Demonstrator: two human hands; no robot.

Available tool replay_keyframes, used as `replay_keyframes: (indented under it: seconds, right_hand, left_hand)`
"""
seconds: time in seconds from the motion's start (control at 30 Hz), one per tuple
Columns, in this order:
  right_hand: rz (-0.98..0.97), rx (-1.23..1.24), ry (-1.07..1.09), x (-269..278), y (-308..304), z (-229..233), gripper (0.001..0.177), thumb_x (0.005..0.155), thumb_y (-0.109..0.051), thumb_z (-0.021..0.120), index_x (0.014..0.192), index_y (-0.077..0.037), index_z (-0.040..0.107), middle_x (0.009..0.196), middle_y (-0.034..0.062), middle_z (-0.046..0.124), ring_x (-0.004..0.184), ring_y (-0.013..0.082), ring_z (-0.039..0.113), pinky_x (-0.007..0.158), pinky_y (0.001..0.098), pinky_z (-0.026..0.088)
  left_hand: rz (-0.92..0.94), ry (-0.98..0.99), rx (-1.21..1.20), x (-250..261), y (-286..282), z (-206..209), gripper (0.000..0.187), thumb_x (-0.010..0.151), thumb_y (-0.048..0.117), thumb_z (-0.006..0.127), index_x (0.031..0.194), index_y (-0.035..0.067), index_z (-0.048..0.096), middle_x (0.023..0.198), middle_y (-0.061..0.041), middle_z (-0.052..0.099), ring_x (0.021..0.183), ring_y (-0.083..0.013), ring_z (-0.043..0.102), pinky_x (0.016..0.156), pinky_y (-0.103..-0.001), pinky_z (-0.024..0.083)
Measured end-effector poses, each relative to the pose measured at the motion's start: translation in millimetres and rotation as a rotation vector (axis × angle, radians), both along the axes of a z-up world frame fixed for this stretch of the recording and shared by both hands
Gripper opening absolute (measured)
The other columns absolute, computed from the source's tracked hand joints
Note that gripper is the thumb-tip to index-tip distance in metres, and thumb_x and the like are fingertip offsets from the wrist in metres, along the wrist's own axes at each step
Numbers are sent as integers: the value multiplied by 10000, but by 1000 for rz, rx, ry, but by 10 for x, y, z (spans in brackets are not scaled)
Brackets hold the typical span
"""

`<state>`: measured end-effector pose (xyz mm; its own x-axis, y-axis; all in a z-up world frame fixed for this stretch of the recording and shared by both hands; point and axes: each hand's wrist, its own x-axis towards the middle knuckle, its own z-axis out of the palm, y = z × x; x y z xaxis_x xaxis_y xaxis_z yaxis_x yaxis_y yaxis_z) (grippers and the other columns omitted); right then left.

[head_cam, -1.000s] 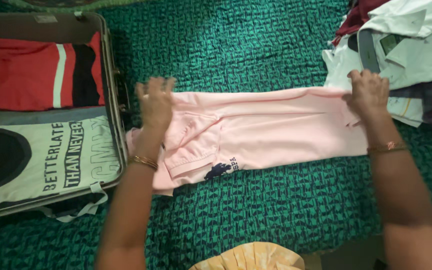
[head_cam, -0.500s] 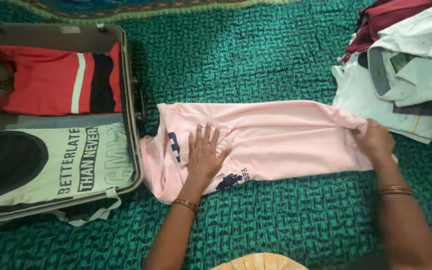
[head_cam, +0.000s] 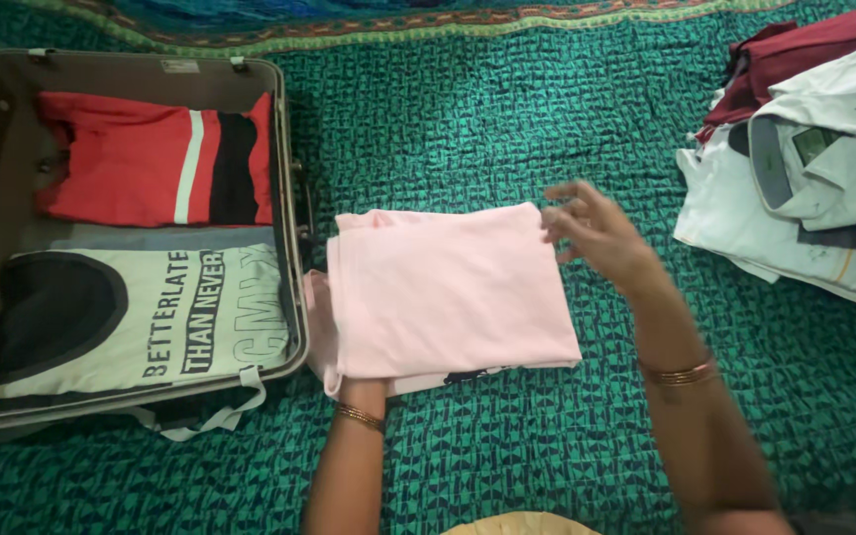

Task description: The person folds a pink long-sleeved shirt and a white long-sleeved shirt on a bed next to an open suitcase. They smooth the fabric, fold the sleeves and sides, and place the folded shirts into the suitcase.

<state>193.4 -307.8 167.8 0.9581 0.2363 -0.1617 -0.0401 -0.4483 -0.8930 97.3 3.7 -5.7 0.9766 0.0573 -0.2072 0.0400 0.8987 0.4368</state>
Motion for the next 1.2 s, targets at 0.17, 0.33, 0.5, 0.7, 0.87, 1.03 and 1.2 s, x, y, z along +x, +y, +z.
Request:
replay_keyframes:
  seconds: [0.17, 0.33, 0.5, 0.7, 0.87, 1.03, 1.2]
  right_hand:
    - [-159, -791, 0, -184, 121, -1116, 634, 956, -464, 719, 1373, -36, 506, 1206, 239, 688, 1093, 397, 688, 927, 522, 535]
    - [-264, -334, -236, -190, -126, -1460, 655, 839, -237, 813, 1382, -10, 526, 1281, 264, 647, 1154, 404, 653, 950, 462, 522]
    - [-382, -589, -160, -320, -754, -812, 606, 869, -164, 781, 1426, -73, 562, 1300, 220, 675, 1166, 404, 660, 1024, 475, 512]
    - [-164, -579, -783, -157, -667, -936, 543, 900, -112, 702, 1424, -83, 561, 1415, 199, 591, 1311, 394, 555, 1133, 491, 420]
    - [-121, -821, -591, 5, -309, -1667, 683, 973, -424, 550, 1571, -142, 379, 1649, 191, 246, 1517, 382, 201, 1179, 620, 130]
    - [-113, -806, -554, 14, -337, -1974, 642, 1015, -495, 456, 1571, -181, 383, 1673, 157, 240, 1554, 358, 133, 1214, 597, 47]
    - [-121, -815, -558, 32, -309, -1882, 621, 1024, -481, 460, 1556, -164, 414, 1664, 167, 268, 1553, 374, 153, 1212, 610, 42]
  left_hand:
    - [-12, 17, -14, -24, -27, -45, 728, 912, 328, 518, 1576, 157, 275, 1487, -166, 358, 1298, -291, 371, 1067, -413, 336]
    - [-40, 47, 20, -14, -153, -43, 725, 875, 220, 546, 1556, 160, 305, 1397, -177, 424, 1191, -283, 425, 991, -399, 378]
    - [-145, 95, 128, 214, -557, -91, 739, 838, 111, 574, 1535, 164, 336, 1307, -189, 490, 1084, -274, 480, 914, -386, 420]
    - [-120, 152, 331, 558, -761, -234, 778, 793, -19, 608, 1511, 168, 372, 1199, -202, 569, 955, -264, 545, 822, -370, 470]
    - [147, 152, 579, 734, -385, -297, 826, 756, -127, 636, 1490, 171, 403, 1109, -214, 635, 848, -256, 599, 745, -357, 512]
    - [260, 192, 735, 622, -191, -282, 643, 837, -37, 703, 1404, 113, 440, 1202, -185, 661, 1025, -218, 659, 882, -323, 551]
    - [63, 13, 1121, 479, -350, 102, 779, 844, 117, 774, 1485, 143, 333, 1273, -220, 665, 1177, -289, 633, 985, -389, 482]
